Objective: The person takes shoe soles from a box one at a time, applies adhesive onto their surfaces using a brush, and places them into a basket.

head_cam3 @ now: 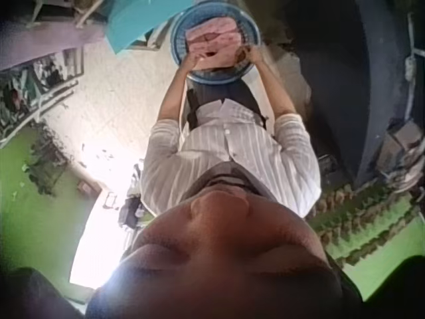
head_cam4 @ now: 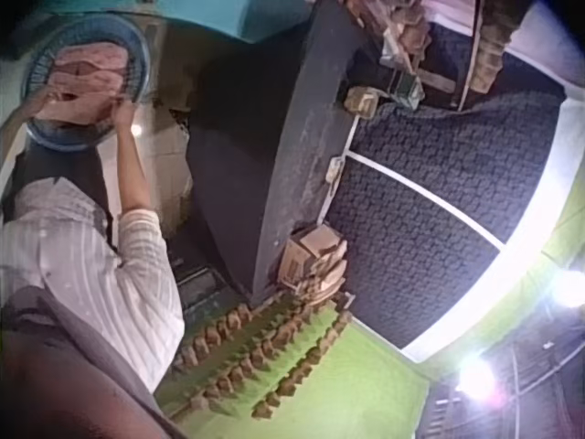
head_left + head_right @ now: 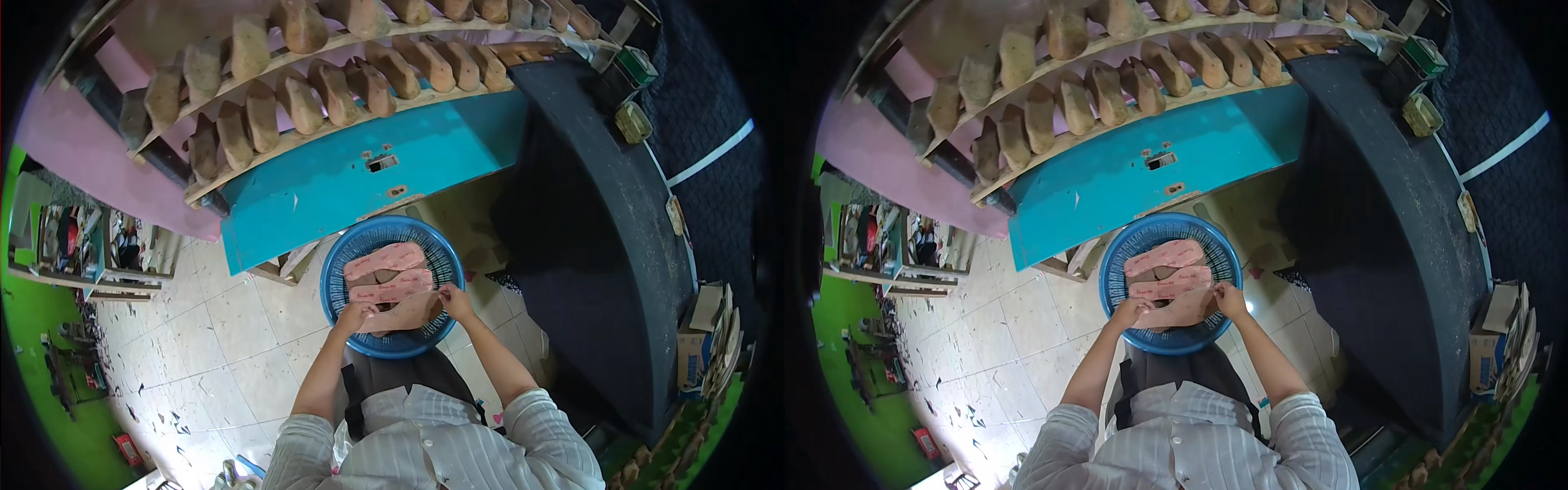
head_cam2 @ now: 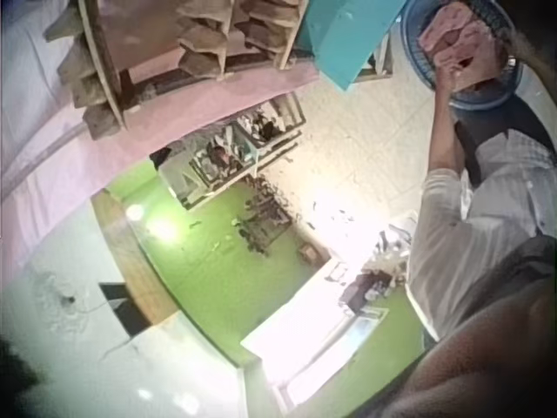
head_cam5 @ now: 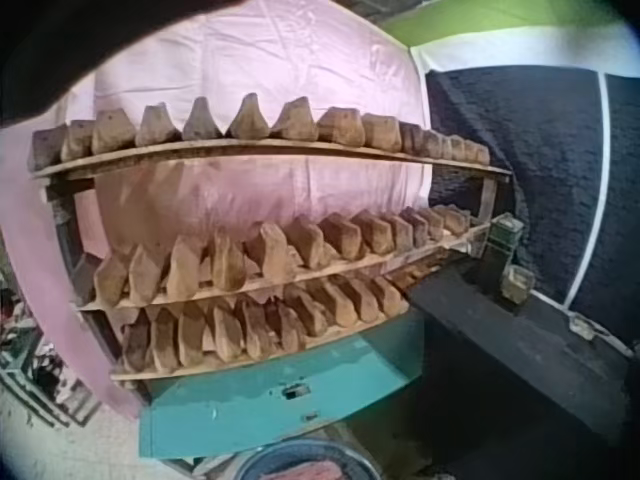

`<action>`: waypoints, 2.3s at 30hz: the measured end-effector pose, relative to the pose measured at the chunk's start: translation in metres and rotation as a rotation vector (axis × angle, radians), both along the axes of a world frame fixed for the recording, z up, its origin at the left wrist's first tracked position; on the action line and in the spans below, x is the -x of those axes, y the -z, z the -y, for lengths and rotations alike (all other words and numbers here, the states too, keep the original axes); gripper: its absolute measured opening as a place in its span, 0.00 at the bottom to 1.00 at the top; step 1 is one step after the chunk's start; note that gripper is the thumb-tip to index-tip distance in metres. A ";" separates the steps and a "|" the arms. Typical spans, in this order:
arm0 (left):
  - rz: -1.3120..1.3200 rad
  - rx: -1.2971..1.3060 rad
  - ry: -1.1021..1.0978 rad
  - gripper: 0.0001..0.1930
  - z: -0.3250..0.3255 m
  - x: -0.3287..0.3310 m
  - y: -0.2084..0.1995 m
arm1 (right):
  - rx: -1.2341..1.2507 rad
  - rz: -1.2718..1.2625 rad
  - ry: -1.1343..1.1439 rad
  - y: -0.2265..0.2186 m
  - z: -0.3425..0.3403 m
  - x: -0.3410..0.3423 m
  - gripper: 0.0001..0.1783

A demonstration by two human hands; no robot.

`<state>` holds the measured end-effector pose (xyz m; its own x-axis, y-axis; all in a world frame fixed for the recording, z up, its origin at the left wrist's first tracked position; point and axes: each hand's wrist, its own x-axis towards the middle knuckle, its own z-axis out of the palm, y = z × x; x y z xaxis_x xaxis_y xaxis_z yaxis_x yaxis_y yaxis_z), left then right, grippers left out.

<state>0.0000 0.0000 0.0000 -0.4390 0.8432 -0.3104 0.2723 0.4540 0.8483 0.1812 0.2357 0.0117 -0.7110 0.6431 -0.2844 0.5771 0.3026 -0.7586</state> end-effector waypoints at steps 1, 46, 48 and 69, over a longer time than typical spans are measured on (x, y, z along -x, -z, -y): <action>0.005 0.008 0.000 0.09 0.003 -0.005 0.010 | -0.026 0.040 -0.036 0.003 0.003 -0.004 0.07; -0.554 -0.178 -0.156 0.07 -0.052 -0.073 -0.117 | -0.422 -0.304 0.086 -0.126 0.064 -0.058 0.08; -0.548 -0.278 -0.108 0.07 -0.075 -0.081 -0.137 | -0.495 -0.342 0.132 -0.142 0.054 -0.071 0.07; -0.332 -0.784 0.300 0.04 -0.322 -0.398 -0.222 | -0.811 -0.389 0.798 -0.272 -0.101 -0.412 0.05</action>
<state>0.3981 0.3222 0.2216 -0.1313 0.8527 0.5056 0.5721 -0.3513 0.7411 0.5929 0.3369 0.2836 0.0204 0.8335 0.5521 0.5935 0.4343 -0.6776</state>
